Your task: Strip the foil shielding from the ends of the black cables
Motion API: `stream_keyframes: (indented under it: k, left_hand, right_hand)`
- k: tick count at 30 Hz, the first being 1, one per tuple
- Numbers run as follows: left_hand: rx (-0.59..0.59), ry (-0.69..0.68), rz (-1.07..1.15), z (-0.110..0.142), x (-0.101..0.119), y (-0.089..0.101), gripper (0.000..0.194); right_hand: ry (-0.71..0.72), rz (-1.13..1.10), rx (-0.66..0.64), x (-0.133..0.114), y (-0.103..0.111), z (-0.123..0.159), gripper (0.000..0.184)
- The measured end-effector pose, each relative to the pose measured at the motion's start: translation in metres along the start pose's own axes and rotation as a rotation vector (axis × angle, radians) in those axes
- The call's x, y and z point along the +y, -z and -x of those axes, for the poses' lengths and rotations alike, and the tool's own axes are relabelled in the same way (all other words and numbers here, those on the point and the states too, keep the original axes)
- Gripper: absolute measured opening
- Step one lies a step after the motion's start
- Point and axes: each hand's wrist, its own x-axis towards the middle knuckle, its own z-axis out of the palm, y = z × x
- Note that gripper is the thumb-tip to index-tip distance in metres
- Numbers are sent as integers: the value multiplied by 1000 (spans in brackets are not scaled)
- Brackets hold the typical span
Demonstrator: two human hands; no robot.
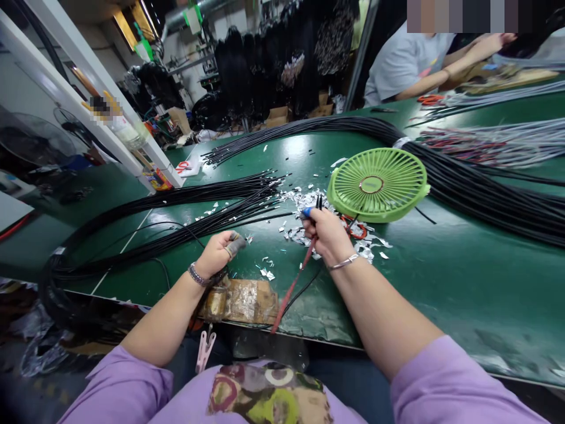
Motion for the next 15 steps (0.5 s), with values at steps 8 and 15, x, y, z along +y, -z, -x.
stream_keyframes:
  k: [8,15]
  left_hand:
    - [-85,85,63,1,0,-9,41]
    - [-62,82,-69,1,1,-8,31]
  right_hand:
    - [-13,195,-254,15,-26,23,34]
    - [20,315,-323,20,-25,26,36]
